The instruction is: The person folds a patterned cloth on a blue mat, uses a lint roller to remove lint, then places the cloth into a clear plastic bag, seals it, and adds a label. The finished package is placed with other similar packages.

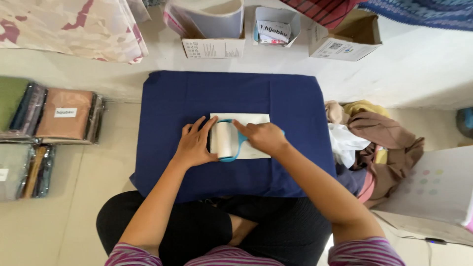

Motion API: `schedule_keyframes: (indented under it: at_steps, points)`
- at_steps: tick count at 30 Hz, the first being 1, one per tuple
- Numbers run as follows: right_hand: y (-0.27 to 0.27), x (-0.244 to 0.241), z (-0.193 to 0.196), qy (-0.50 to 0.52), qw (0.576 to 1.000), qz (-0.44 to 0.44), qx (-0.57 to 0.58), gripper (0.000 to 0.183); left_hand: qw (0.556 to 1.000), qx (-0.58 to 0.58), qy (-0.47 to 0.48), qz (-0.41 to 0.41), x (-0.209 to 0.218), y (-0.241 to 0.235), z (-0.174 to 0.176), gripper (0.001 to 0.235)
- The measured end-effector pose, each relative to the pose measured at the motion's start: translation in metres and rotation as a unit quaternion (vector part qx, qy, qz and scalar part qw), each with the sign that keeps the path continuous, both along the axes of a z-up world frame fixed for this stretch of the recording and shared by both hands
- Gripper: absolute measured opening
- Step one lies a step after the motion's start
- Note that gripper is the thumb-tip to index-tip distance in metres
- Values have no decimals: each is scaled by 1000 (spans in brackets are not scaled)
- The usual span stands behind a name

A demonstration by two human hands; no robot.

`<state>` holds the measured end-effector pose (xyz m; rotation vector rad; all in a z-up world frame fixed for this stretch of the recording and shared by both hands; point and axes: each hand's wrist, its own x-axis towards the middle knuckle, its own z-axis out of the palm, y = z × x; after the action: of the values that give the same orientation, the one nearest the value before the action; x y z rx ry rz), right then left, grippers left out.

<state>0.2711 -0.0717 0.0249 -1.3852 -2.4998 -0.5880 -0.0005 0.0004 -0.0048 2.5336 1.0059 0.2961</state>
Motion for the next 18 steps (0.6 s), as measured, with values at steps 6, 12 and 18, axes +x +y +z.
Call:
schedule_keyframes:
  at_steps: [6, 12, 18]
  points:
    - [-28, 72, 0, 0, 999, -39, -24, 72, 999, -8, 42, -5, 2, 0, 16, 127]
    - [-49, 96, 34, -49, 996, -72, -30, 72, 999, 15, 32, -33, 1, -1, 9, 110]
    - [23, 27, 10, -9, 999, -42, -2, 66, 991, 94, -96, -14, -6, 3, -16, 47]
